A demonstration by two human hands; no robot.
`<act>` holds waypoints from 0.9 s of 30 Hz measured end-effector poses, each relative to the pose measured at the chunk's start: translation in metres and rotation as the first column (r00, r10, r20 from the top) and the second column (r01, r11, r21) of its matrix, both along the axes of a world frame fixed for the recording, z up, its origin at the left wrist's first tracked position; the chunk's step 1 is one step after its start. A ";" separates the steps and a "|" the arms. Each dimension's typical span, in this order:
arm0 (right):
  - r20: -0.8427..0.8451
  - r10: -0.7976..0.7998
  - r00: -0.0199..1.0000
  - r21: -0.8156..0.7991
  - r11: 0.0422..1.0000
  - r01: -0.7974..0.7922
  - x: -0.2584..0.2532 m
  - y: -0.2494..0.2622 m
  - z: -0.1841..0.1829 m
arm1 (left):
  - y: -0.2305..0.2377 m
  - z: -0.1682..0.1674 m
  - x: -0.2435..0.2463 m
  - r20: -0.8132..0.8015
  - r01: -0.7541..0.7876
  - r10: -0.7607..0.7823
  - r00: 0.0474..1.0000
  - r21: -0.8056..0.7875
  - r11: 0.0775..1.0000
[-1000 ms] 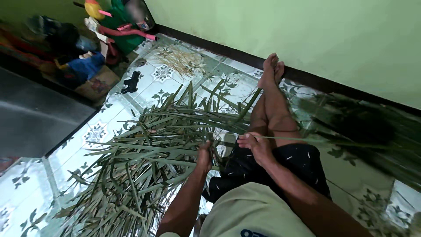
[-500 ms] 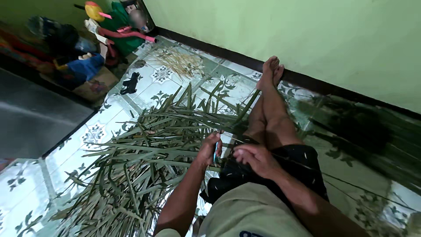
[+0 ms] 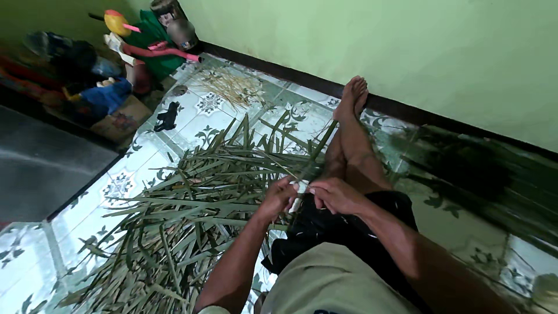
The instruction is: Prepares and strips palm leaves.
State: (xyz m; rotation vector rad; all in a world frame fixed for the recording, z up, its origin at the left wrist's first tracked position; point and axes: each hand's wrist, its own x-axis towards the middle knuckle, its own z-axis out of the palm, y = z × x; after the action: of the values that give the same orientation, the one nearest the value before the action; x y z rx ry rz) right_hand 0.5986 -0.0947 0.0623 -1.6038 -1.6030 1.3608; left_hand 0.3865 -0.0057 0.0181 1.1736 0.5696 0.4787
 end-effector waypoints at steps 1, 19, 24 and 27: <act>0.047 -0.005 0.999 0.000 1.000 0.005 -0.002 -0.001 0.002 | 0.003 -0.002 -0.002 0.024 -0.042 0.043 0.999 -0.024 0.999; 0.214 0.052 0.975 0.025 0.998 -0.058 -0.003 -0.017 0.001 | 0.024 -0.006 -0.037 0.014 -0.271 0.284 0.959 -0.264 0.926; 0.207 0.064 0.976 0.015 0.998 -0.069 -0.005 -0.014 0.003 | -0.007 -0.009 -0.022 -0.011 -0.039 0.037 0.999 -0.230 0.972; 0.217 0.071 0.974 -0.007 0.997 -0.071 0.000 -0.020 0.001 | 0.020 -0.013 -0.036 0.000 -0.321 0.333 0.943 -0.271 0.907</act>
State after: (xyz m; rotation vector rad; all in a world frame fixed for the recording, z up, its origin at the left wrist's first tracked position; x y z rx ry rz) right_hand 0.5990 -0.1147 0.0629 -1.7612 -1.8018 1.2546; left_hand 0.3505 0.0148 0.0051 0.8071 0.7721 0.6905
